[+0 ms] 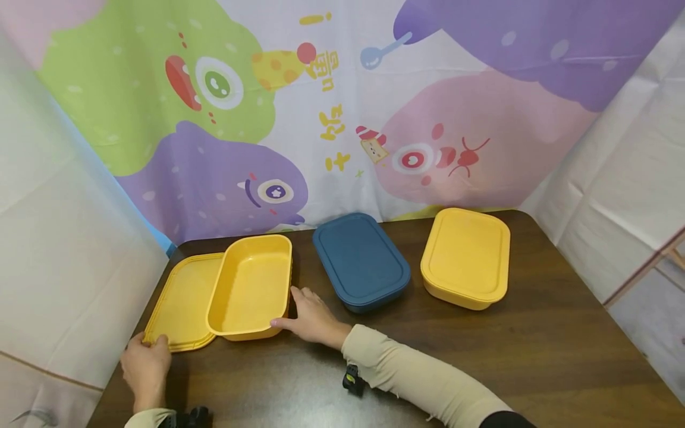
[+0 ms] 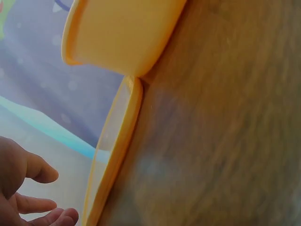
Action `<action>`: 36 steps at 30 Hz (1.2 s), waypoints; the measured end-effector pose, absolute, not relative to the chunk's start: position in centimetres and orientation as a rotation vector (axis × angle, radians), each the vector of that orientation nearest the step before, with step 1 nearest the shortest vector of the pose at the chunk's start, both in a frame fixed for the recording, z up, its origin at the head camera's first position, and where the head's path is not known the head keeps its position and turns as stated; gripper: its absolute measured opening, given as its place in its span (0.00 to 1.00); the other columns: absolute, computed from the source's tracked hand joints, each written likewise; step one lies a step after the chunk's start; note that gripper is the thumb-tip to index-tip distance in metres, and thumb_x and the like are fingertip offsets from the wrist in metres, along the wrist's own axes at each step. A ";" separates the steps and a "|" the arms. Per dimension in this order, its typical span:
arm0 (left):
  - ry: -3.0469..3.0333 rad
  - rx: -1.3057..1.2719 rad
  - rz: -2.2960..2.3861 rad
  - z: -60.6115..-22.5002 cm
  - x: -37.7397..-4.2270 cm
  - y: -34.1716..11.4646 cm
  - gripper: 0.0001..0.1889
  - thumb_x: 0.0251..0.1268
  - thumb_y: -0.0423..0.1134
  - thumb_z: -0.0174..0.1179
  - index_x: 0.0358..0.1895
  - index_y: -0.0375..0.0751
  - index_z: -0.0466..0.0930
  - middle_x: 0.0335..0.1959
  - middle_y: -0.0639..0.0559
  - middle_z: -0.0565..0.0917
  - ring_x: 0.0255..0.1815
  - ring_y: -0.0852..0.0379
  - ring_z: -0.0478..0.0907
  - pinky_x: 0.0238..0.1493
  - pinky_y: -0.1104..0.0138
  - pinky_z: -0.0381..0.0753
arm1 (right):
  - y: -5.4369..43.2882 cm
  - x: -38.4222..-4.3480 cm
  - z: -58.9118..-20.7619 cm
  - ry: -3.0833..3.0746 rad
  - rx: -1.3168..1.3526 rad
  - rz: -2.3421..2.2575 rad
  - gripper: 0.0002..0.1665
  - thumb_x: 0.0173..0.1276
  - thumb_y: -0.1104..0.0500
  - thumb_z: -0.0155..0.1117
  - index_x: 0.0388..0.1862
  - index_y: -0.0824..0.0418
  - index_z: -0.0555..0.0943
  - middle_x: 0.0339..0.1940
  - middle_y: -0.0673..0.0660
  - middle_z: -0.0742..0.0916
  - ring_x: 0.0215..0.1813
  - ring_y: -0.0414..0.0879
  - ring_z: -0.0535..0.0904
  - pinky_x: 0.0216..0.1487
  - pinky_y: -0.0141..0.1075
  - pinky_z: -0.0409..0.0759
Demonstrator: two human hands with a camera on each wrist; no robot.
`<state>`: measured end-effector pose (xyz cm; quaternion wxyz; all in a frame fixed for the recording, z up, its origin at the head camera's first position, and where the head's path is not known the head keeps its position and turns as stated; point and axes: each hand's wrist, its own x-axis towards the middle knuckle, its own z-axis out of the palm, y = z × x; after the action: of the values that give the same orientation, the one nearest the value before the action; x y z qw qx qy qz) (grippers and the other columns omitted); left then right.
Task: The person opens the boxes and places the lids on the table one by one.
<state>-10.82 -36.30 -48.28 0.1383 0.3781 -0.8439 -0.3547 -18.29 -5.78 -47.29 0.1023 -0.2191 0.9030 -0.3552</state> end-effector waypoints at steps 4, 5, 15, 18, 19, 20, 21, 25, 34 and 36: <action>-2.420 1.047 -1.039 -47.8 -11.0 -35.7 0.30 0.69 0.41 0.45 0.69 0.24 0.60 0.60 0.23 0.67 0.63 0.24 0.60 0.60 0.37 0.59 | -5.7 -18.4 -47.0 2.687 -0.679 -1.022 0.52 0.62 0.33 0.63 0.74 0.63 0.62 0.66 0.63 0.75 0.66 0.55 0.72 0.65 0.47 0.73; -2.415 1.034 -1.047 -47.6 -11.1 -35.5 0.30 0.69 0.41 0.45 0.69 0.24 0.60 0.61 0.23 0.67 0.63 0.24 0.60 0.60 0.37 0.59 | -5.6 -18.4 -46.8 2.691 -0.686 -1.017 0.51 0.62 0.33 0.63 0.74 0.62 0.63 0.64 0.62 0.76 0.64 0.54 0.73 0.64 0.46 0.74; -2.354 0.869 -1.022 -46.0 -12.1 -33.1 0.27 0.70 0.39 0.46 0.66 0.24 0.65 0.60 0.24 0.67 0.58 0.29 0.66 0.56 0.39 0.62 | -5.3 -18.7 -45.3 2.685 -0.774 -0.977 0.50 0.64 0.33 0.61 0.74 0.61 0.63 0.62 0.60 0.76 0.62 0.51 0.74 0.63 0.42 0.75; -2.348 0.842 -1.030 -45.6 -12.4 -32.5 0.27 0.70 0.40 0.47 0.66 0.25 0.66 0.60 0.25 0.67 0.59 0.30 0.66 0.56 0.40 0.63 | -5.1 -18.6 -44.9 2.700 -0.799 -0.964 0.49 0.64 0.33 0.61 0.74 0.61 0.63 0.61 0.60 0.77 0.61 0.50 0.74 0.63 0.42 0.75; -2.345 0.830 -1.033 -45.4 -12.4 -32.3 0.26 0.70 0.39 0.47 0.66 0.25 0.66 0.60 0.25 0.68 0.60 0.31 0.66 0.57 0.40 0.63 | -5.1 -18.5 -44.7 2.703 -0.810 -0.961 0.49 0.64 0.33 0.61 0.74 0.61 0.64 0.61 0.60 0.77 0.61 0.50 0.74 0.63 0.41 0.75; -2.342 0.816 -1.040 -45.3 -12.5 -32.1 0.26 0.70 0.39 0.48 0.66 0.25 0.66 0.60 0.25 0.68 0.60 0.31 0.66 0.57 0.41 0.63 | -5.0 -18.5 -44.6 2.708 -0.822 -0.957 0.48 0.64 0.33 0.61 0.74 0.61 0.64 0.61 0.60 0.77 0.61 0.50 0.75 0.63 0.41 0.75; -2.339 0.801 -1.046 -45.2 -12.5 -31.8 0.26 0.70 0.39 0.48 0.66 0.25 0.66 0.60 0.25 0.68 0.60 0.31 0.66 0.58 0.41 0.64 | -4.9 -18.5 -44.5 2.711 -0.835 -0.956 0.48 0.64 0.33 0.61 0.73 0.61 0.64 0.61 0.60 0.77 0.61 0.51 0.75 0.63 0.41 0.75; -2.327 0.744 -1.066 -44.6 -12.8 -30.7 0.25 0.70 0.38 0.50 0.65 0.25 0.68 0.59 0.25 0.68 0.61 0.31 0.67 0.59 0.42 0.64 | -4.5 -18.6 -43.9 2.710 -0.878 -0.948 0.47 0.64 0.34 0.61 0.73 0.61 0.65 0.62 0.61 0.77 0.61 0.51 0.75 0.63 0.41 0.75; -2.351 0.635 -1.081 -43.1 -14.0 -28.2 0.24 0.69 0.37 0.52 0.64 0.27 0.70 0.59 0.25 0.71 0.61 0.31 0.67 0.62 0.41 0.64 | -3.7 -18.9 -42.3 2.707 -0.913 -0.932 0.47 0.65 0.34 0.60 0.74 0.59 0.64 0.66 0.60 0.75 0.64 0.51 0.74 0.65 0.43 0.74; -2.348 0.622 -1.089 -42.8 -14.2 -27.7 0.24 0.69 0.37 0.53 0.64 0.28 0.70 0.60 0.26 0.70 0.62 0.31 0.67 0.63 0.41 0.64 | -3.5 -19.0 -42.0 2.710 -0.915 -0.936 0.47 0.65 0.34 0.60 0.74 0.59 0.64 0.66 0.60 0.75 0.64 0.51 0.74 0.65 0.43 0.74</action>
<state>-14.22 -27.69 -42.84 0.2374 0.2271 -0.8569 -0.3972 -19.02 -3.47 -42.01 0.0661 -0.3034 0.8984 -0.3105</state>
